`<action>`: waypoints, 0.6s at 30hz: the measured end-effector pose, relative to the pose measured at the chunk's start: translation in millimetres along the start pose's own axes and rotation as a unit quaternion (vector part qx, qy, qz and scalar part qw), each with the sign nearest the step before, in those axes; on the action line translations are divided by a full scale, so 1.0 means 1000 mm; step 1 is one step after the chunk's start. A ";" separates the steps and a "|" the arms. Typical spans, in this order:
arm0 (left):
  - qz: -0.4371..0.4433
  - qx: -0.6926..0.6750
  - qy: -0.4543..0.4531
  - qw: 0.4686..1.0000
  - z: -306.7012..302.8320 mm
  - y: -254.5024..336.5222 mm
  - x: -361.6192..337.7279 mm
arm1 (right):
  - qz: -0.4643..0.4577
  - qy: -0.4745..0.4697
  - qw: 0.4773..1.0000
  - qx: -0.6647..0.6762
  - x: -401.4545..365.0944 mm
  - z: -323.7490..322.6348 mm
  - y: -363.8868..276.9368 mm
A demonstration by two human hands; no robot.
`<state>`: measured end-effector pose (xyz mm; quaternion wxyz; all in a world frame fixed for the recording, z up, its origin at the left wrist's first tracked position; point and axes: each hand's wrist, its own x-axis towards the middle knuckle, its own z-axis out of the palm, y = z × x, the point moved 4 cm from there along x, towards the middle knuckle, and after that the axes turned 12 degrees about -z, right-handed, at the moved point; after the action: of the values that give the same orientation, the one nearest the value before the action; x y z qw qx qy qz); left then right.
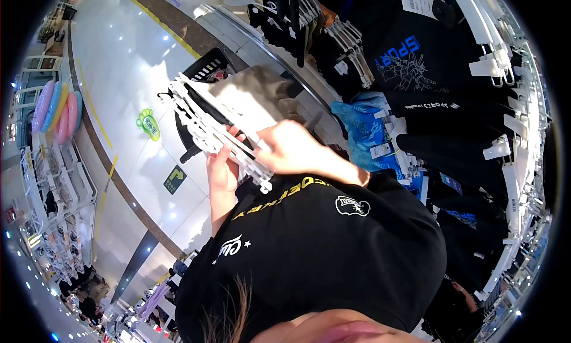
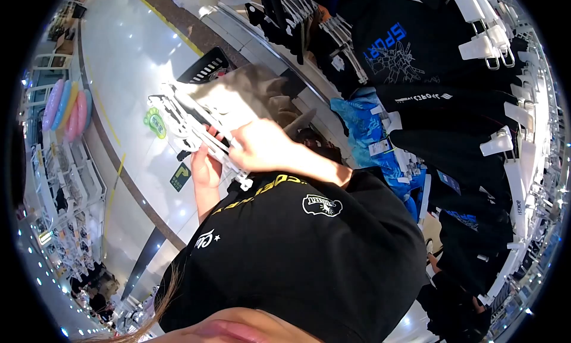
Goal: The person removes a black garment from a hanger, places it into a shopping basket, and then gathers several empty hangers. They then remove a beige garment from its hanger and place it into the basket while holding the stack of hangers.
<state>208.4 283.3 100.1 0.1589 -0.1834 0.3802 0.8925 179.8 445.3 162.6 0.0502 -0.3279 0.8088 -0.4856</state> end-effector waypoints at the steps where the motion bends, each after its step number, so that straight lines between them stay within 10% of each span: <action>1: 0.004 -0.012 0.000 1.000 -0.009 -0.005 0.002 | -0.026 0.024 0.999 -0.022 -0.002 0.013 -0.003; 14: -0.026 0.009 0.069 0.997 -0.012 -0.012 0.002 | -0.044 -0.107 0.992 -0.055 0.000 0.026 0.005; 18: -0.051 0.002 0.083 0.995 -0.011 -0.010 -0.004 | -0.048 -0.218 0.967 0.121 0.003 0.010 0.010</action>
<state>218.2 281.7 88.8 0.1722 -0.2754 0.3841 0.8643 176.8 438.7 149.8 0.2413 -0.4556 0.6969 -0.4985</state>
